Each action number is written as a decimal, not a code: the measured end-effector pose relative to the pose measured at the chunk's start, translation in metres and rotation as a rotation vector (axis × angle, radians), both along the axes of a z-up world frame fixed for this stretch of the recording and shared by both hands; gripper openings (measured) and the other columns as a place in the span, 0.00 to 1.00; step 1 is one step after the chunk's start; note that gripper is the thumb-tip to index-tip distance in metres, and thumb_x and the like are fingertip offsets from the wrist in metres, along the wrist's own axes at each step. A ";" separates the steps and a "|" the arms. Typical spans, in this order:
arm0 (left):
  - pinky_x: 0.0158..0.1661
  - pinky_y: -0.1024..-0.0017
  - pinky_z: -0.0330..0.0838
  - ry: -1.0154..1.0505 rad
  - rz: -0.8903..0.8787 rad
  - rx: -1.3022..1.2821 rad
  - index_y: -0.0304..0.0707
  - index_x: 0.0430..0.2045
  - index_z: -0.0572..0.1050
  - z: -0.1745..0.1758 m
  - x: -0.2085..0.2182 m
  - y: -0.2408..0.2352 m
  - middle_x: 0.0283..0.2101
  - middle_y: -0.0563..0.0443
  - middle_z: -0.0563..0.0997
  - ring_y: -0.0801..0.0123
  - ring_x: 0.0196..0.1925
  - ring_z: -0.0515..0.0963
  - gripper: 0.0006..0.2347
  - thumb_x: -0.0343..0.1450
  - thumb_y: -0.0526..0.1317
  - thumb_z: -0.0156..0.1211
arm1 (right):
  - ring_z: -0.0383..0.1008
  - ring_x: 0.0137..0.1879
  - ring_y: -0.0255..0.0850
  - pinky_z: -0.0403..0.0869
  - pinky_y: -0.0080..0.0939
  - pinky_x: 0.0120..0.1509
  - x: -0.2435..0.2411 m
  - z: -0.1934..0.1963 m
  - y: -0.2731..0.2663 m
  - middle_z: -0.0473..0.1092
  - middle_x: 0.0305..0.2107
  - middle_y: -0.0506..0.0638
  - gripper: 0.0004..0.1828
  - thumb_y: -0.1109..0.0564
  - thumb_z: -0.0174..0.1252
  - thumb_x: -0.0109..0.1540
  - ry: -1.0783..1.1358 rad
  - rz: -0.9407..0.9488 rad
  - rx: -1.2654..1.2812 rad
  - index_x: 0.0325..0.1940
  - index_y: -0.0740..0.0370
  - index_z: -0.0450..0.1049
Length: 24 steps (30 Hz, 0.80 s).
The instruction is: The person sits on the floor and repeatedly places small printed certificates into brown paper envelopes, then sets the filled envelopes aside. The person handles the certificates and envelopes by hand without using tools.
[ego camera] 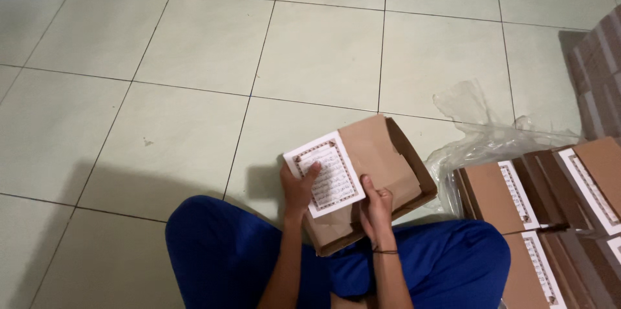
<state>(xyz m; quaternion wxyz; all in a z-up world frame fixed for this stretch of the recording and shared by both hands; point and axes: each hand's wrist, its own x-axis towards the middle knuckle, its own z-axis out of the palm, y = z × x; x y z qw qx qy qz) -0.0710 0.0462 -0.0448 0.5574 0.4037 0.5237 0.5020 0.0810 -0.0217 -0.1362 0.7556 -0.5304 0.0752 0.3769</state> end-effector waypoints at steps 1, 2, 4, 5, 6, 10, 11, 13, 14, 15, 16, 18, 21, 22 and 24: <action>0.49 0.58 0.73 -0.040 0.013 0.027 0.33 0.47 0.76 0.007 -0.004 0.000 0.40 0.45 0.82 0.65 0.41 0.79 0.21 0.64 0.41 0.77 | 0.74 0.31 0.44 0.75 0.44 0.36 -0.004 0.013 -0.005 0.72 0.24 0.59 0.17 0.59 0.73 0.59 -0.044 0.111 0.071 0.29 0.69 0.71; 0.46 0.57 0.74 -0.084 0.027 0.056 0.32 0.46 0.77 0.014 -0.007 0.002 0.39 0.43 0.83 0.64 0.38 0.80 0.19 0.65 0.39 0.76 | 0.72 0.25 0.39 0.73 0.36 0.33 -0.006 0.027 -0.009 0.69 0.16 0.52 0.21 0.58 0.71 0.62 -0.091 0.222 0.143 0.18 0.62 0.70; 0.45 0.58 0.74 -0.084 0.039 0.095 0.33 0.45 0.78 0.001 -0.005 0.005 0.38 0.45 0.83 0.66 0.39 0.80 0.18 0.64 0.39 0.77 | 0.71 0.24 0.37 0.72 0.35 0.33 -0.014 0.057 -0.011 0.69 0.15 0.52 0.21 0.58 0.70 0.62 -0.106 0.208 0.161 0.18 0.62 0.71; 0.44 0.59 0.74 -0.082 0.053 0.132 0.33 0.44 0.78 -0.005 -0.005 0.006 0.38 0.46 0.83 0.69 0.39 0.79 0.18 0.64 0.40 0.77 | 0.69 0.24 0.36 0.71 0.34 0.33 -0.019 0.072 -0.013 0.68 0.14 0.52 0.21 0.59 0.69 0.63 -0.118 0.195 0.178 0.17 0.62 0.73; 0.44 0.59 0.74 -0.078 0.054 0.133 0.33 0.44 0.78 -0.005 -0.006 0.006 0.38 0.46 0.83 0.69 0.39 0.79 0.18 0.64 0.40 0.77 | 0.69 0.24 0.36 0.71 0.34 0.33 -0.018 0.062 -0.012 0.68 0.14 0.52 0.21 0.59 0.69 0.63 -0.114 0.195 0.179 0.17 0.62 0.73; 0.41 0.61 0.75 -0.138 0.058 0.177 0.34 0.44 0.79 -0.019 -0.007 0.008 0.36 0.48 0.83 0.70 0.36 0.80 0.18 0.64 0.40 0.77 | 0.71 0.24 0.36 0.73 0.36 0.33 -0.013 0.014 -0.012 0.72 0.16 0.54 0.15 0.61 0.70 0.61 -0.209 0.104 0.179 0.20 0.63 0.76; 0.41 0.63 0.75 -0.145 0.064 0.202 0.35 0.43 0.79 -0.026 -0.007 0.009 0.36 0.49 0.84 0.71 0.36 0.79 0.17 0.64 0.39 0.77 | 0.74 0.27 0.36 0.74 0.37 0.35 -0.011 0.002 -0.012 0.75 0.19 0.54 0.11 0.60 0.71 0.60 -0.239 0.078 0.174 0.24 0.64 0.80; 0.41 0.62 0.75 -0.151 0.051 0.195 0.34 0.43 0.79 -0.019 -0.005 0.006 0.35 0.49 0.84 0.71 0.37 0.79 0.17 0.64 0.39 0.77 | 0.75 0.25 0.38 0.75 0.38 0.32 -0.016 0.007 -0.011 0.75 0.19 0.56 0.11 0.61 0.70 0.60 -0.200 0.054 0.193 0.25 0.66 0.79; 0.42 0.62 0.76 -0.158 0.042 0.190 0.33 0.42 0.80 -0.015 -0.004 0.004 0.35 0.49 0.84 0.71 0.37 0.79 0.17 0.63 0.39 0.77 | 0.75 0.23 0.41 0.75 0.38 0.30 -0.019 0.010 -0.011 0.75 0.18 0.59 0.11 0.61 0.70 0.60 -0.161 0.034 0.214 0.26 0.68 0.79; 0.42 0.62 0.76 -0.156 0.041 0.191 0.33 0.42 0.80 -0.015 -0.005 0.005 0.35 0.49 0.84 0.71 0.37 0.79 0.17 0.63 0.39 0.77 | 0.75 0.23 0.41 0.75 0.38 0.30 -0.021 0.016 -0.009 0.75 0.18 0.59 0.11 0.61 0.70 0.60 -0.160 0.033 0.216 0.26 0.68 0.79; 0.43 0.62 0.76 -0.150 0.036 0.193 0.33 0.43 0.79 -0.015 -0.004 0.005 0.35 0.49 0.84 0.71 0.37 0.79 0.18 0.63 0.39 0.77 | 0.74 0.21 0.41 0.74 0.37 0.29 -0.021 0.023 -0.008 0.73 0.16 0.58 0.14 0.61 0.69 0.61 -0.106 0.055 0.212 0.23 0.67 0.76; 0.44 0.62 0.75 -0.148 0.034 0.195 0.33 0.43 0.79 -0.015 -0.006 0.004 0.36 0.48 0.83 0.70 0.37 0.79 0.18 0.63 0.40 0.78 | 0.73 0.19 0.42 0.73 0.35 0.27 -0.021 0.056 -0.007 0.71 0.15 0.57 0.17 0.60 0.69 0.62 -0.056 0.079 0.209 0.21 0.66 0.73; 0.48 0.60 0.74 -0.010 0.045 0.283 0.34 0.45 0.81 0.005 -0.008 -0.002 0.39 0.43 0.85 0.66 0.45 0.82 0.22 0.59 0.40 0.81 | 0.77 0.37 0.57 0.81 0.60 0.47 -0.008 0.114 -0.012 0.67 0.28 0.59 0.20 0.52 0.63 0.68 0.087 0.284 -0.061 0.35 0.76 0.73; 0.39 0.66 0.72 0.133 -0.023 0.300 0.39 0.34 0.80 0.024 -0.009 -0.006 0.32 0.50 0.82 0.71 0.37 0.77 0.18 0.56 0.42 0.81 | 0.77 0.43 0.61 0.79 0.59 0.50 0.002 0.117 -0.018 0.70 0.38 0.68 0.32 0.38 0.49 0.67 0.227 0.497 -0.028 0.47 0.77 0.71; 0.29 0.72 0.69 0.278 -0.088 0.314 0.43 0.23 0.78 0.056 -0.010 -0.014 0.25 0.58 0.78 0.77 0.30 0.73 0.15 0.54 0.45 0.81 | 0.77 0.50 0.65 0.77 0.58 0.53 0.022 0.081 -0.029 0.74 0.49 0.77 0.49 0.25 0.35 0.67 0.368 0.709 0.006 0.59 0.78 0.68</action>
